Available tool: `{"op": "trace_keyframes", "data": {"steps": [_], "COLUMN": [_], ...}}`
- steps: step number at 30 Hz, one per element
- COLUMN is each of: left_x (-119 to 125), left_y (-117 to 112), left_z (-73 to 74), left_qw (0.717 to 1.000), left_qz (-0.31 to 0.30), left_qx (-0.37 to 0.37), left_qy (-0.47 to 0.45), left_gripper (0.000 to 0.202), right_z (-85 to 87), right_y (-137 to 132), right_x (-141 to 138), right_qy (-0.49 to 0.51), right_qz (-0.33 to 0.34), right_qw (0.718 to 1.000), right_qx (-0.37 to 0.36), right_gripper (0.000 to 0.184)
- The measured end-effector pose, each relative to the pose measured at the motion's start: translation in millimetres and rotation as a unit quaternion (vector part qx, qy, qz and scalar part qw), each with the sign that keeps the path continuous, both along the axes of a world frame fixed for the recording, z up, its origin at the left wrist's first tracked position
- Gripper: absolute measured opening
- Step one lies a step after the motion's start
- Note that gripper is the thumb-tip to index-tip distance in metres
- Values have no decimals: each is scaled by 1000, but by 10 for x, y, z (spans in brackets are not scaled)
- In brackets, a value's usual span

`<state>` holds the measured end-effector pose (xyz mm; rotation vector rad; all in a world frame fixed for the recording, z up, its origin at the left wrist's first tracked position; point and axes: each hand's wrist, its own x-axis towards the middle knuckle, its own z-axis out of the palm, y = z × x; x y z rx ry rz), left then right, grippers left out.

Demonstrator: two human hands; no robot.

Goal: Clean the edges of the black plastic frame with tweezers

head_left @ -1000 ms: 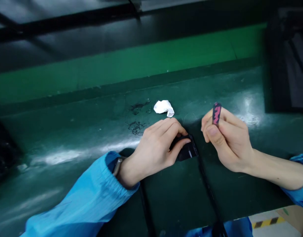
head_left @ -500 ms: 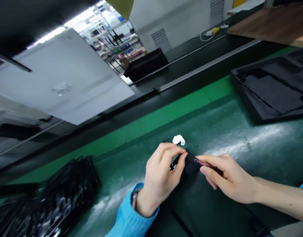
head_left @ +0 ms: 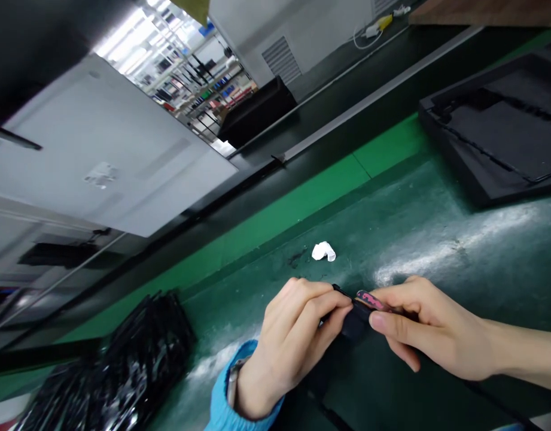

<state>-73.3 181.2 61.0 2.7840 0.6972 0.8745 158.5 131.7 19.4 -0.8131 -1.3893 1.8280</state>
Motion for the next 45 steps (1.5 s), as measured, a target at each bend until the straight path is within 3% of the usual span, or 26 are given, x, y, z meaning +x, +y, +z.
{"op": "trace_keyframes", "data": {"steps": [6,10,29,32,39,45], "left_x": [12,54,19,15,-32,-20], "left_y": [-16,-32,-31,-25,-34,-73], "left_z": [34,37,96,64,7,31], "left_qw": [997,997,996,997,1000,998], "left_qz": [-1,15,54,39,-18,-12], "left_qx": [-51,-37,-55,-60,-1,24], "left_qy": [50,72,46,28,22,65], "left_gripper": [8,11,14,13,22,17], "right_z": [1,13,30,23,39,9], "right_y": [3,7,30,20,20,10], "right_x": [25,25,55,56,43,30], "right_qy": [-28,-37,-11,-15,-11,-25], "right_qz": [17,23,9,6,9,4], "right_qw": [999,999,999,1000,999,999], "right_qx": [-10,-5,-30,-25,-38,-28], "right_gripper": [46,43,51,51,50,52]}}
